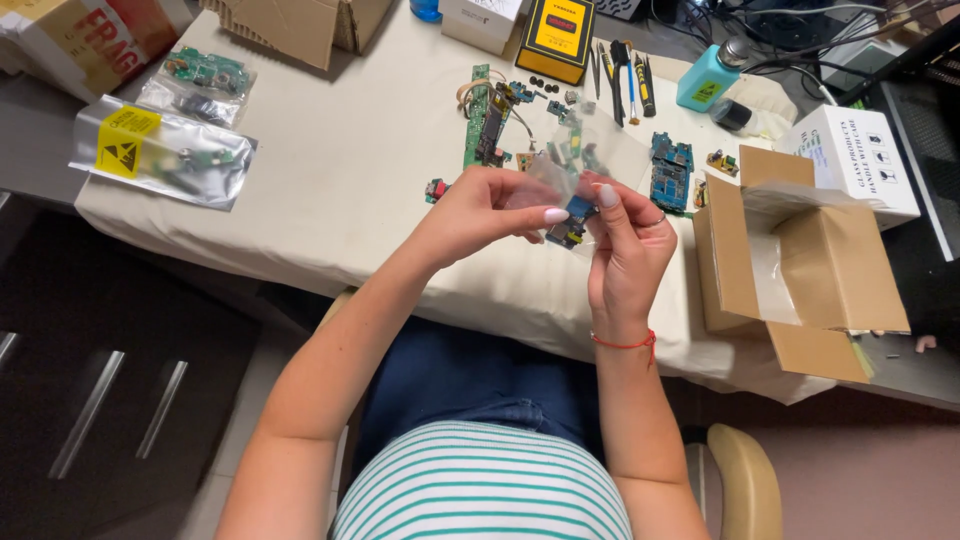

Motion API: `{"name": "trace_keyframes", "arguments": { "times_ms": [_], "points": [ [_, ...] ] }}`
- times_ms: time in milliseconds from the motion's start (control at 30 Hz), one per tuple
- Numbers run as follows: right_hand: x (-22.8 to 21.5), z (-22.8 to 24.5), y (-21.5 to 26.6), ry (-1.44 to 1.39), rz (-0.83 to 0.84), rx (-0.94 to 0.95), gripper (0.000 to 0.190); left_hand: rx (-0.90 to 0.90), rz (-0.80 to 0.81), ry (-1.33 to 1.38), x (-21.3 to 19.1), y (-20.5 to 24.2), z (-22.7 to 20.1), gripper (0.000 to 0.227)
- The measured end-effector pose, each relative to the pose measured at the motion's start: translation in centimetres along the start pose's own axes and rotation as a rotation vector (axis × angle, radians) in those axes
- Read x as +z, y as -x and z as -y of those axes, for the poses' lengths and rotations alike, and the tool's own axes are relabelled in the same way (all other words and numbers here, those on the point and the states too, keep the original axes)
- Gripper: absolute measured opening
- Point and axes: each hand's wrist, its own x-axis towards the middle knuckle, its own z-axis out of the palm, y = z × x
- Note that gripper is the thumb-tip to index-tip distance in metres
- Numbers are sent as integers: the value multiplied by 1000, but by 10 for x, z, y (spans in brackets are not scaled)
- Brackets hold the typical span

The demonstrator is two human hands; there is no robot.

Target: The person places small electronic circuit boards into clear plastic bags and then puts the bags into a cardboard box. The person handles the boards and bags by hand, organizing them on a white table covered with other electronic components.

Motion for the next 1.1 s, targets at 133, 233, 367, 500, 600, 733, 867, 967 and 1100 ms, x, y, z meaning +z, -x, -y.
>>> {"name": "trace_keyframes", "arguments": {
  "times_ms": [133, 233, 367, 500, 600, 733, 867, 967, 1100],
  "points": [
    [1, 1, 0, -3, 8, -8, 8, -37, 9, -6, 5, 0, -4, 36],
    [5, 5, 1, 16, 30, -11, 9, -50, 19, 0, 6, 4, -10, 36],
    [7, 7, 3, 15, 69, -35, 11, -23, 1, -19, 3, 0, 2, 32],
    [10, 11, 7, 46, 139, -124, 16, 4, -24, -17, 3, -3, 3, 27],
    [10, 15, 9, 152, 189, -203, 18, 33, -57, -5, 5, -1, -8, 28],
    [8, 15, 12, 240, 216, -242, 29, 51, -85, 0, 1, -2, -4, 28],
    [6, 14, 11, 259, 191, -236, 36, 65, -83, 30, 2, -1, -5, 28],
    [-1, 8, 6, 243, 175, -255, 34, 56, -82, 32, 3, -1, -8, 27],
    [0, 10, 7, 249, 165, -294, 31, 50, -94, 60, 4, 3, -14, 29]
  ]
}}
